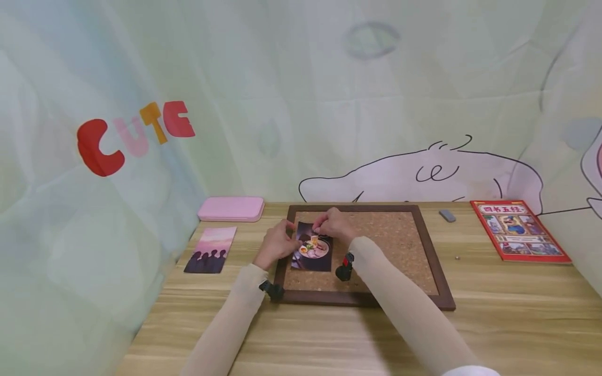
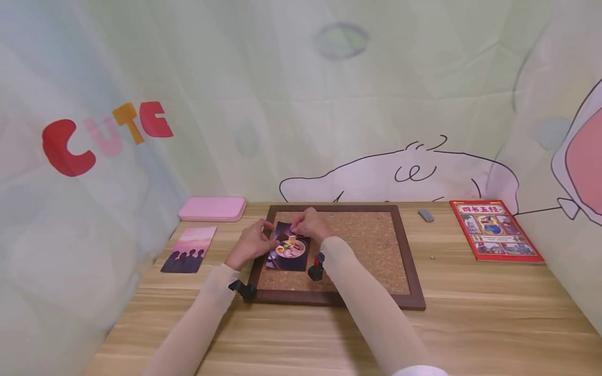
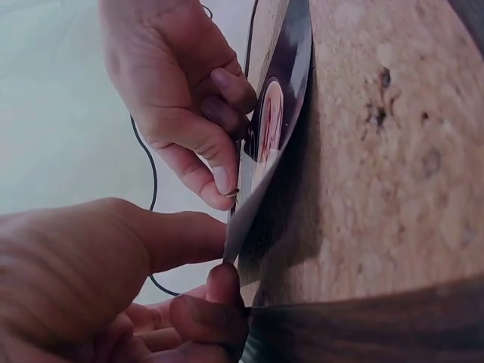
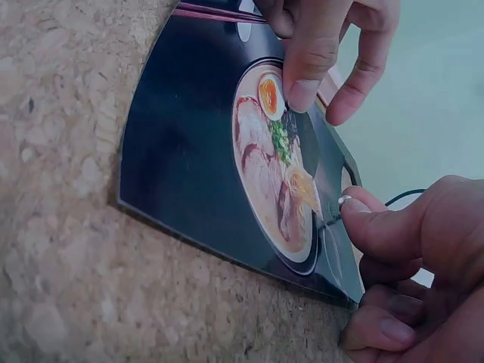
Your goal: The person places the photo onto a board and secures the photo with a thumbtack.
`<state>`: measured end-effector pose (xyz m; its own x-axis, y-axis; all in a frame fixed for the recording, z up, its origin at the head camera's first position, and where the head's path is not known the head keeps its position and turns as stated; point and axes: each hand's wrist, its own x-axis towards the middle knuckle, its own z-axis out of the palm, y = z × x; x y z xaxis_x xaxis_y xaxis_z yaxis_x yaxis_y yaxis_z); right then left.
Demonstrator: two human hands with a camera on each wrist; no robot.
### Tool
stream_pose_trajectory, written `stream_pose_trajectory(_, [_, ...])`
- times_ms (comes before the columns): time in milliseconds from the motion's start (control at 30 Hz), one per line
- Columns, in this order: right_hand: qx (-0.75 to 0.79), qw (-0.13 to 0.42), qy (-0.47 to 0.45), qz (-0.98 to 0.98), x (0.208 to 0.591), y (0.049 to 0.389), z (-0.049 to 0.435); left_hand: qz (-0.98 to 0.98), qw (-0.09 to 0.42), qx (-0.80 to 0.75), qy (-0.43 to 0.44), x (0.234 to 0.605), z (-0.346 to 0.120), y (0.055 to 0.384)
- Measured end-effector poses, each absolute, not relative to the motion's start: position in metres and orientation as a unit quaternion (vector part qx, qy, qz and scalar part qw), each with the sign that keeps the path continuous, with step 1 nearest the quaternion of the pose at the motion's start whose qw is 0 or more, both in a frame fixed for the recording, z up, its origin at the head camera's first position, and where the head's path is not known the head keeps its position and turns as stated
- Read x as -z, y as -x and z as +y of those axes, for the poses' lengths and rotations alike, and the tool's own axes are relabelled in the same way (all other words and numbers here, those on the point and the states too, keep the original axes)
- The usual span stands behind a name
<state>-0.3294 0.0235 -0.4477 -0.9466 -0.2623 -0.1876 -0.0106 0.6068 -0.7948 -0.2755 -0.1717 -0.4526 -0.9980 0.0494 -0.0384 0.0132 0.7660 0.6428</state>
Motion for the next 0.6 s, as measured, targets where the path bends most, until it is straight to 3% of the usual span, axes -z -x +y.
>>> stream_pose_trajectory(600, [0.401,0.144,0.021,0.904,0.449,0.335,0.012,0.944,0.033,-0.329,-0.018,0.451,-0.171,0.274])
